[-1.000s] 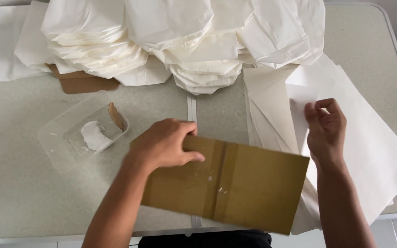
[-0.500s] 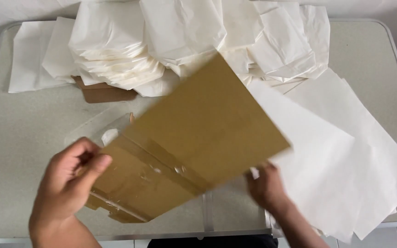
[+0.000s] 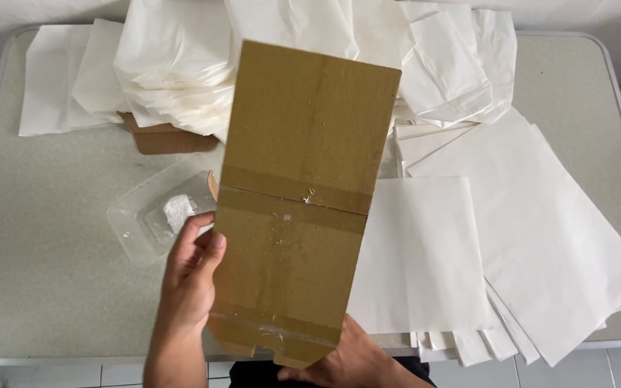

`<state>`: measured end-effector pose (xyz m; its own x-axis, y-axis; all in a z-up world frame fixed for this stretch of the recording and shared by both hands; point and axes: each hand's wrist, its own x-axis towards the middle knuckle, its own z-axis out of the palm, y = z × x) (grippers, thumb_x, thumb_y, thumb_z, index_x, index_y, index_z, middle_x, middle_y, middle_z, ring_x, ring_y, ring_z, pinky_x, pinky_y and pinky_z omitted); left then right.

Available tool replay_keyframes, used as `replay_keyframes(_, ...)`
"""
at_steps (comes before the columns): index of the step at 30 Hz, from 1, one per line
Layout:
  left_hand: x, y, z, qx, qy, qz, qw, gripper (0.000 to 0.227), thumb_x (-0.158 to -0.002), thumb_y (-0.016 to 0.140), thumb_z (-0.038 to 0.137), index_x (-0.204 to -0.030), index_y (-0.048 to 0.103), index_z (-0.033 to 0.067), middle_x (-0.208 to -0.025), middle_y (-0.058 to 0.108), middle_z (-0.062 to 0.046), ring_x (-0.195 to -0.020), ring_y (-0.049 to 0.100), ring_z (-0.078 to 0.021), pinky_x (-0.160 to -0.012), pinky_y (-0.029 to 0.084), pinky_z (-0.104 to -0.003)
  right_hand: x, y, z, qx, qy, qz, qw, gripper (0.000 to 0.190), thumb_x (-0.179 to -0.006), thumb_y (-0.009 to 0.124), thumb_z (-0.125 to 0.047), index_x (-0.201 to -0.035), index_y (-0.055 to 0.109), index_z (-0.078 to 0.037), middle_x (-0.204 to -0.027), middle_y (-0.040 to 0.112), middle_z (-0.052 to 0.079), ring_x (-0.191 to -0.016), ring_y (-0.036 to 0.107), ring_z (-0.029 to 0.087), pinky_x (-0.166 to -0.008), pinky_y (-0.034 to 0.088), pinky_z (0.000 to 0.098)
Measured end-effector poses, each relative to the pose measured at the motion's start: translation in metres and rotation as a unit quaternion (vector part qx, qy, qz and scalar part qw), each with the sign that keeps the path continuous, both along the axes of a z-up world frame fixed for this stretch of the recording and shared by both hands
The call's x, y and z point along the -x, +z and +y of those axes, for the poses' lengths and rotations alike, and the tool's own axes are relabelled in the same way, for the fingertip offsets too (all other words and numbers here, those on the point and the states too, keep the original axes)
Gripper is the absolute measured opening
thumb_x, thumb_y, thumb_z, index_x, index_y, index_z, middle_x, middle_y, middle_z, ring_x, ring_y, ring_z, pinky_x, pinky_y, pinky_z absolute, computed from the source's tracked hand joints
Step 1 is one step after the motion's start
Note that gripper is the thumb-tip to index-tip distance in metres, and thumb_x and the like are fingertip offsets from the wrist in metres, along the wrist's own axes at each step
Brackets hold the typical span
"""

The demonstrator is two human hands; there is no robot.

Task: The person folds a white sheet of paper on a cardboard template, creases the edges, and applies a white paste to secure the folds. The person repeats the folding process with another sheet, smoothing and pressing the paper into place.

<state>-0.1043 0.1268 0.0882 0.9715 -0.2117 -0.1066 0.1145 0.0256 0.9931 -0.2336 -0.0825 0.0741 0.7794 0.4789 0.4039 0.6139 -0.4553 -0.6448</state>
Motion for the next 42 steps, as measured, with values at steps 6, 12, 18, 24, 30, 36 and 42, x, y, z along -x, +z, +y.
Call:
replay_keyframes(6, 0.020, -0.047, -0.026, 0.072, 0.068, 0.076, 0.992, 0.030, -0.097, 0.064, 0.020, -0.124, 0.058, 0.0088, -0.070, 0.043, 0.005, -0.066, 0.037, -0.0097, -0.071, 0.032, -0.024, 0.038, -0.007, -0.061, -0.085, -0.077, 0.336, 0.935, 0.111, -0.060, 0.091, -0.061, -0.142, 0.047, 0.000, -0.144, 0.058, 0.017, -0.135, 0.054, 0.031, -0.114, 0.040, 0.0406)
replay_keyframes(12, 0.051, -0.057, -0.065, -0.002, -0.012, 0.019, 1.000, 0.030, -0.102, 0.055, 0.031, -0.122, 0.058, 0.0081, -0.069, 0.044, 0.005, -0.062, 0.038, -0.0094, -0.058, 0.034, -0.026, 0.040, -0.013, -0.083, -0.386, -0.240, 0.300, 0.839, 0.058, -0.100, 0.050, -0.025, -0.144, 0.035, 0.009, -0.136, 0.060, 0.026, -0.128, 0.060, 0.033, -0.105, 0.056, 0.0429)
replay_keyframes(18, 0.053, -0.076, -0.081, -0.191, -0.096, -0.104, 0.971, 0.055, -0.108, 0.036, 0.039, -0.148, 0.045, 0.0032, -0.137, 0.058, -0.026, -0.131, 0.049, -0.0462, -0.114, 0.028, -0.059, 0.024, -0.041, -0.098, -0.338, -0.435, 0.329, 0.767, 0.046, -0.103, 0.048, -0.005, -0.145, 0.038, 0.010, -0.122, 0.068, 0.031, -0.112, 0.068, 0.045, -0.093, 0.054, 0.0607)
replay_keyframes(24, 0.053, -0.065, -0.057, -0.441, -0.139, -0.306, 0.832, 0.047, -0.096, 0.054, 0.008, -0.143, 0.052, 0.0072, -0.149, 0.050, -0.018, -0.144, 0.040, -0.0414, -0.116, 0.016, -0.069, 0.015, -0.030, -0.100, -0.222, -0.457, 0.293, 0.810, 0.046, -0.104, 0.052, -0.011, -0.144, 0.041, 0.011, -0.121, 0.068, 0.030, -0.113, 0.068, 0.044, -0.094, 0.054, 0.0581)
replay_keyframes(30, 0.053, -0.062, -0.042, -0.500, -0.168, -0.282, 0.802, 0.045, -0.097, 0.051, 0.010, -0.142, 0.056, 0.0139, -0.153, 0.048, -0.011, -0.146, 0.039, -0.0381, -0.111, 0.013, -0.080, 0.000, -0.019, -0.099, -0.171, -0.484, 0.315, 0.798, 0.040, -0.104, 0.055, -0.013, -0.136, 0.045, 0.008, -0.117, 0.066, 0.029, -0.106, 0.068, 0.050, -0.086, 0.057, 0.0609)
replay_keyframes(36, 0.053, -0.060, -0.040, -0.509, -0.174, -0.273, 0.798, 0.047, -0.094, 0.052, 0.011, -0.141, 0.059, 0.0161, -0.152, 0.049, -0.010, -0.145, 0.040, -0.0371, -0.108, 0.011, -0.083, -0.006, -0.029, -0.104, 0.016, -0.527, 0.280, 0.803, 0.042, -0.089, 0.082, -0.039, -0.103, 0.070, -0.001, -0.069, 0.067, 0.011, -0.064, 0.069, 0.025, -0.059, 0.056, 0.0381)
replay_keyframes(42, 0.056, -0.064, -0.047, -0.544, -0.113, -0.298, 0.776, 0.053, -0.080, 0.060, 0.013, -0.133, 0.063, 0.0169, -0.141, 0.055, -0.010, -0.141, 0.044, -0.0398, -0.108, 0.020, -0.082, -0.022, -0.026, -0.105, 0.065, -0.527, 0.233, 0.815, 0.034, -0.088, 0.083, -0.036, -0.103, 0.076, -0.006, -0.067, 0.070, 0.010, -0.064, 0.071, 0.025, -0.059, 0.058, 0.0369)
